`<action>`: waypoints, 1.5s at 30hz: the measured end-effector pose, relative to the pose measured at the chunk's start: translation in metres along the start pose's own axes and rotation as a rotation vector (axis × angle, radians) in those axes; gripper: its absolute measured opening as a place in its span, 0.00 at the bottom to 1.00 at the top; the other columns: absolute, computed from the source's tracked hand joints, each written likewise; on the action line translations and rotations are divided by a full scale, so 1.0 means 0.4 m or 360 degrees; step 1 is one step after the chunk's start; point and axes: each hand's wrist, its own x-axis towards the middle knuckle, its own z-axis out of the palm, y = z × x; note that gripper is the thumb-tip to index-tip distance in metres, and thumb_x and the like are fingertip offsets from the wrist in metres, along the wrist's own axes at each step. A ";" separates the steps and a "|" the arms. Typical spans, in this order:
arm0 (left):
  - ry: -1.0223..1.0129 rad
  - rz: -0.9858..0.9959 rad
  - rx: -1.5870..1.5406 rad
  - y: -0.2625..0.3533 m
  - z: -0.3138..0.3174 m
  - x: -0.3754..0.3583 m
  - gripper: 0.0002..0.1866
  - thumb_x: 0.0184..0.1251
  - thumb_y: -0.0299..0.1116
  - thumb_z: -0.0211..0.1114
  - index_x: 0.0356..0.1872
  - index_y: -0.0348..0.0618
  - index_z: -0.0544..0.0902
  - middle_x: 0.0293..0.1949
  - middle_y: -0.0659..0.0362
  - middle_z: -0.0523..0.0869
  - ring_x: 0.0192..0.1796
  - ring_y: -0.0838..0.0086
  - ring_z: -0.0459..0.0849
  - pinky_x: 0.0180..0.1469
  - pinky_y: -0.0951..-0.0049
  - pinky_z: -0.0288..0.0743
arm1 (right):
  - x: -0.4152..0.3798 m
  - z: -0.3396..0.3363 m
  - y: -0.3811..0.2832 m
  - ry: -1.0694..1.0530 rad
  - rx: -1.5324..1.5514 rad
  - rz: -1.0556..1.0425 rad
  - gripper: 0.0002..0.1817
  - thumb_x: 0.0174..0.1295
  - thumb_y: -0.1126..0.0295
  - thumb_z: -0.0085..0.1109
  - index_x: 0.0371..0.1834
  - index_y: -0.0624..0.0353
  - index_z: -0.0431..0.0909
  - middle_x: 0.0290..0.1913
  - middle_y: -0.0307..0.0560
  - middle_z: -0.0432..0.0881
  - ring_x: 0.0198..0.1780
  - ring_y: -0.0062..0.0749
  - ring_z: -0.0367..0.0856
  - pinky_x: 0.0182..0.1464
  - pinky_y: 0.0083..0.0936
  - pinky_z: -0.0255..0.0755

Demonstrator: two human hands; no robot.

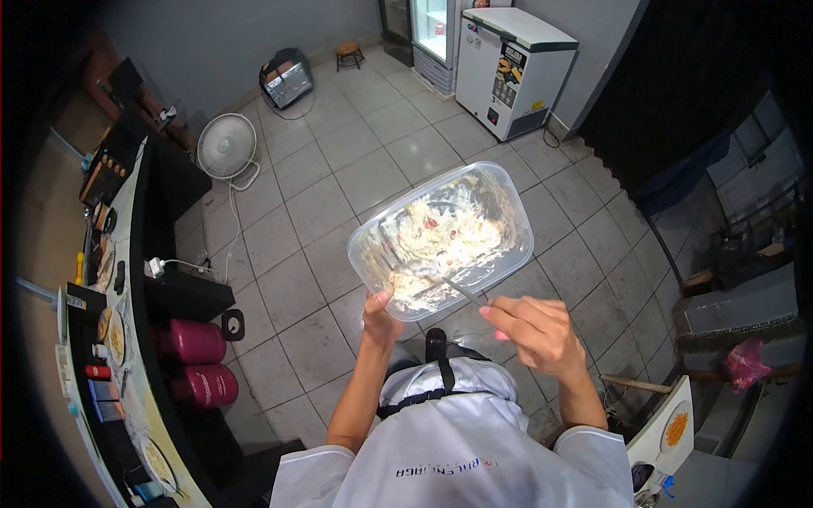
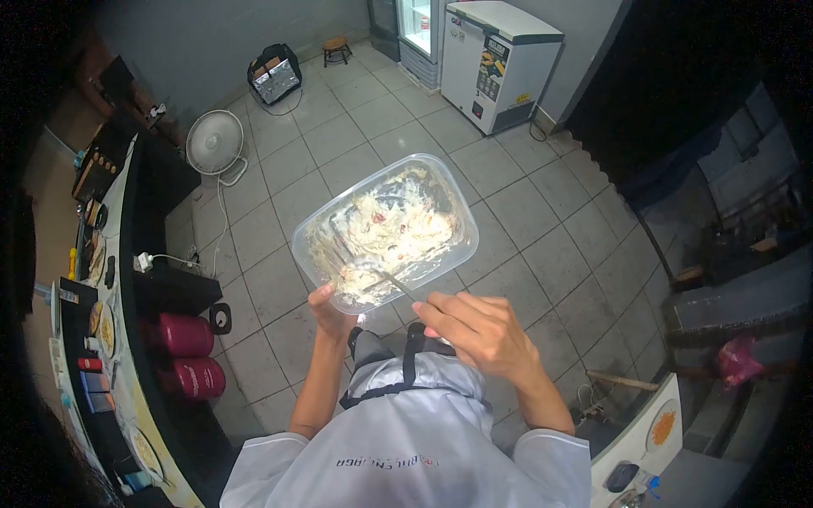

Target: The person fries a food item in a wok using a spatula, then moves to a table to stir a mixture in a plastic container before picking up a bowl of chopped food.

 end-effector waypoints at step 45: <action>-0.0003 0.0083 0.0125 -0.085 0.020 0.050 0.48 0.43 0.35 0.69 0.68 0.41 0.52 0.60 0.50 0.66 0.64 0.63 0.67 0.66 0.62 0.63 | -0.020 0.208 0.002 0.1239 0.2014 0.1782 0.13 0.74 0.65 0.32 0.36 0.60 0.64 0.22 0.53 0.75 0.14 0.28 0.72 0.14 0.22 0.69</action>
